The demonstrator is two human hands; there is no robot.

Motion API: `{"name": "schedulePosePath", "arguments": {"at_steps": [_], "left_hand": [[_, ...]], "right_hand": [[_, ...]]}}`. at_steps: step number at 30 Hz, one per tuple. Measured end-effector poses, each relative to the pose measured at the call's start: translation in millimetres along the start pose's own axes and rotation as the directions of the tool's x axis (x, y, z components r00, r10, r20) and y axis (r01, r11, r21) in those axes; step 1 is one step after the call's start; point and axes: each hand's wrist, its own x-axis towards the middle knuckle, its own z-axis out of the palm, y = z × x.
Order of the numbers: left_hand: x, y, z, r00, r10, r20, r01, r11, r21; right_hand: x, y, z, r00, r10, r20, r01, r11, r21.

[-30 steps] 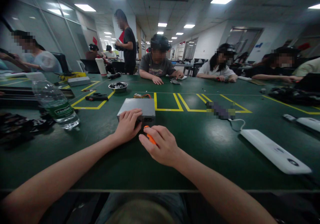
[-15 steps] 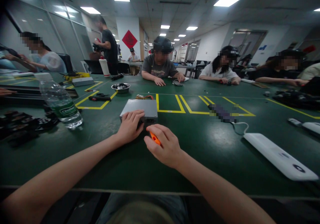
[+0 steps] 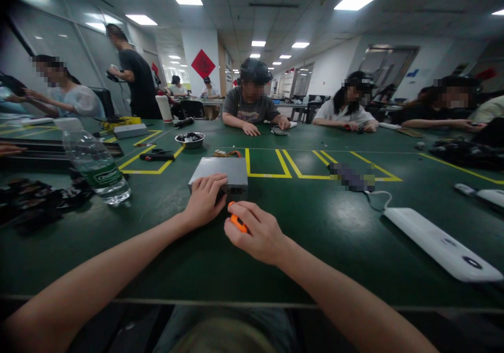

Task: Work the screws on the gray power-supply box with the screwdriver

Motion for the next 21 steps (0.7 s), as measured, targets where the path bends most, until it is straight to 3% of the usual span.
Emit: {"name": "schedulePosePath", "arguments": {"at_steps": [7, 12, 17, 21], "left_hand": [[-0.1, 0.1, -0.6, 1.000, 0.006, -0.004, -0.006, 1.000, 0.000], [-0.5, -0.4, 0.0, 1.000, 0.007, 0.005, -0.007, 1.000, 0.003], [-0.4, 0.3, -1.0, 1.000, 0.010, 0.003, -0.010, 1.000, 0.003], [-0.5, 0.3, -1.2, 1.000, 0.008, 0.004, -0.008, 1.000, 0.006]], "right_hand": [[2.6, -2.7, -0.9, 0.995, 0.095, -0.005, -0.095, 0.995, 0.021], [2.6, -2.0, -1.8, 0.999, 0.004, -0.032, -0.003, 1.000, 0.031], [1.7, -1.4, -0.8, 0.996, 0.084, -0.017, -0.083, 0.995, 0.056], [1.7, -1.4, -0.7, 1.000, 0.017, -0.002, -0.017, 0.999, 0.048]]}}
